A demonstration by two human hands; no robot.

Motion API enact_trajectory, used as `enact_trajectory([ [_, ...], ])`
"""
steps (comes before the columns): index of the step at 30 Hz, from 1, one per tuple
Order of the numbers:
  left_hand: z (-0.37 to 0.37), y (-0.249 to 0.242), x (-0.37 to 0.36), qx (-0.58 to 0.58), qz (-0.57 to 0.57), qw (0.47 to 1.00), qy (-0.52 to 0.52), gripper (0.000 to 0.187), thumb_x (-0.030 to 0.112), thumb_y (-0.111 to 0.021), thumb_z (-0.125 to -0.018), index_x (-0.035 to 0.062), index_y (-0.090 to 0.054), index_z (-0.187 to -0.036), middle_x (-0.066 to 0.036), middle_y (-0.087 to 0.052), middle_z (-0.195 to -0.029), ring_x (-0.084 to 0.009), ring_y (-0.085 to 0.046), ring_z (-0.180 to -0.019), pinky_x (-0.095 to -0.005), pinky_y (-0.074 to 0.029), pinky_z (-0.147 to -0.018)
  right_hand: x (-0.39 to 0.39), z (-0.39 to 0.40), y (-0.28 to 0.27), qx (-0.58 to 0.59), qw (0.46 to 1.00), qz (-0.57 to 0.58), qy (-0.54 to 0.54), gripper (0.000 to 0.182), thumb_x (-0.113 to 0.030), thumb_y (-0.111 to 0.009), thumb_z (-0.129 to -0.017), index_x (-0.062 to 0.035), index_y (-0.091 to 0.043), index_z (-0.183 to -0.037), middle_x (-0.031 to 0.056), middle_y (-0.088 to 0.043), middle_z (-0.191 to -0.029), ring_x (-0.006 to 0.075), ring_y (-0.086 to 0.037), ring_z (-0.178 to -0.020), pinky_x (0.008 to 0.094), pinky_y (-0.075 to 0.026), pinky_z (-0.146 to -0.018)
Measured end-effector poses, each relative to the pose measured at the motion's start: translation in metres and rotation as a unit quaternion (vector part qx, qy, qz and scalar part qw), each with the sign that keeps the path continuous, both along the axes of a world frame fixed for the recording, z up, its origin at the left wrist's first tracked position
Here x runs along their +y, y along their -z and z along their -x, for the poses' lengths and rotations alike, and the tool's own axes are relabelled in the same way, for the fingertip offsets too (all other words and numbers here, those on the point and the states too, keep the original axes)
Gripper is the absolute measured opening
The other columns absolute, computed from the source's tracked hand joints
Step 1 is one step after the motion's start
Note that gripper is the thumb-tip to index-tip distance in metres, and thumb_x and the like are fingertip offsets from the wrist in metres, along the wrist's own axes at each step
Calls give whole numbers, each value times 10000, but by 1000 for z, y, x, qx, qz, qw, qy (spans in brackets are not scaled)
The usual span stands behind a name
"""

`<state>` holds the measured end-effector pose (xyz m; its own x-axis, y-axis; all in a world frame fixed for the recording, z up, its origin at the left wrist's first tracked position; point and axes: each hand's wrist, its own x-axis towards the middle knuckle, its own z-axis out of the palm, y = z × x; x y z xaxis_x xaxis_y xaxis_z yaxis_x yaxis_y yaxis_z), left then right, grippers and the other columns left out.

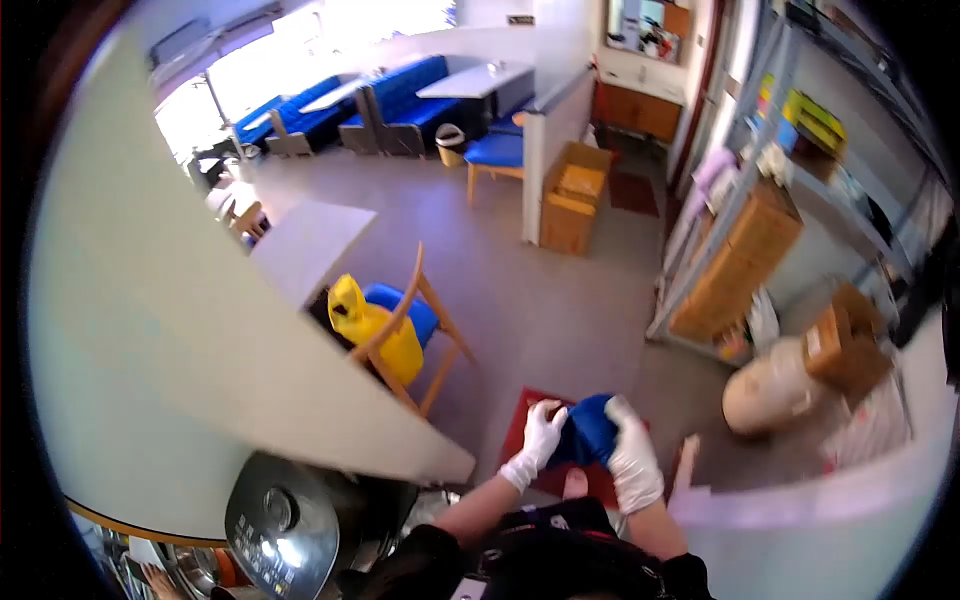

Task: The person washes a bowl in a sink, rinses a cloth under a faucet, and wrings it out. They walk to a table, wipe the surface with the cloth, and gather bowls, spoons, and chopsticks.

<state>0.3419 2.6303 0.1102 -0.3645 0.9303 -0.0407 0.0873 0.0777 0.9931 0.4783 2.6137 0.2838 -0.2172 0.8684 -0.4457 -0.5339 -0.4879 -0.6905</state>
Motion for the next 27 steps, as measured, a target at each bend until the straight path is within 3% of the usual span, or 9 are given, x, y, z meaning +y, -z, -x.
enact_trajectory([
  [2,9,24,55,-419,54,905,47,404,415,-494,-939,28,-592,-998,-72,-632,-877,-219,-601,-857,-376,-482,-802,58,38,23,50,993,5,-110,315,-241,-492,-951,-5,-600,-1129,102,-642,-1063,200,-616,-965,331,-507,-864],
  [3,26,33,80,-661,57,730,164,505,486,-406,-968,22,-575,-1074,-52,-614,-855,-196,-588,-828,-391,-483,-784,84,61,36,75,986,27,-144,322,-227,-474,-957,-1,-593,-1155,112,-638,-1098,208,-611,-995,337,-499,-887],
  [10,79,-69,217,-641,-8,767,22,520,531,-388,-959,70,-598,-1075,-55,-641,-972,-206,-586,-873,-340,-476,-832,283,165,48,116,960,79,-243,346,-252,-505,-949,7,-596,-1160,103,-624,-1126,198,-599,-1014,324,-463,-930],
  [12,108,-36,251,-429,29,901,-50,517,509,-395,-964,64,-590,-1141,-72,-648,-1075,-214,-599,-907,-317,-470,-863,344,188,53,116,954,106,-256,333,-311,-533,-935,-51,-625,-1121,65,-651,-1027,175,-627,-905,309,-502,-822],
  [13,130,-26,278,-503,195,842,-26,501,485,-425,-961,54,-590,-1156,-82,-644,-1116,-197,-605,-916,-305,-464,-872,372,196,40,102,954,48,-277,280,-304,-554,-927,-73,-645,-1057,40,-664,-949,157,-636,-816,290,-519,-745],
  [15,146,-12,347,-583,98,802,-89,456,457,-438,-964,66,-589,-1143,-69,-646,-1111,-173,-602,-911,-295,-469,-843,434,225,27,82,968,67,-228,341,-326,-569,-919,-42,-644,-1092,26,-658,-892,130,-611,-718,256,-496,-619],
  [17,168,-98,385,-535,209,812,-104,338,417,-458,-931,118,-608,-881,-54,-604,-702,-216,-561,-565,-351,-462,-542,487,243,29,79,967,78,-231,336,-319,-573,-919,-41,-643,-1094,32,-660,-901,136,-618,-734,257,-503,-638],
  [22,227,-102,493,-487,-62,869,65,439,277,-606,-878,73,-457,-1237,-93,-555,-1145,-167,-520,-1074,-347,-439,-945,586,319,-1,127,957,70,-252,258,-254,-581,-919,-41,-642,-1052,52,-662,-962,157,-639,-849,262,-519,-788],
  [27,329,-110,642,-289,-99,951,38,424,228,-603,-877,65,-466,-1244,-82,-558,-1151,-180,-521,-1084,-353,-436,-951,704,421,21,154,947,96,-264,228,-209,-580,-915,-51,-624,-1073,52,-646,-998,154,-623,-899,271,-501,-824],
])
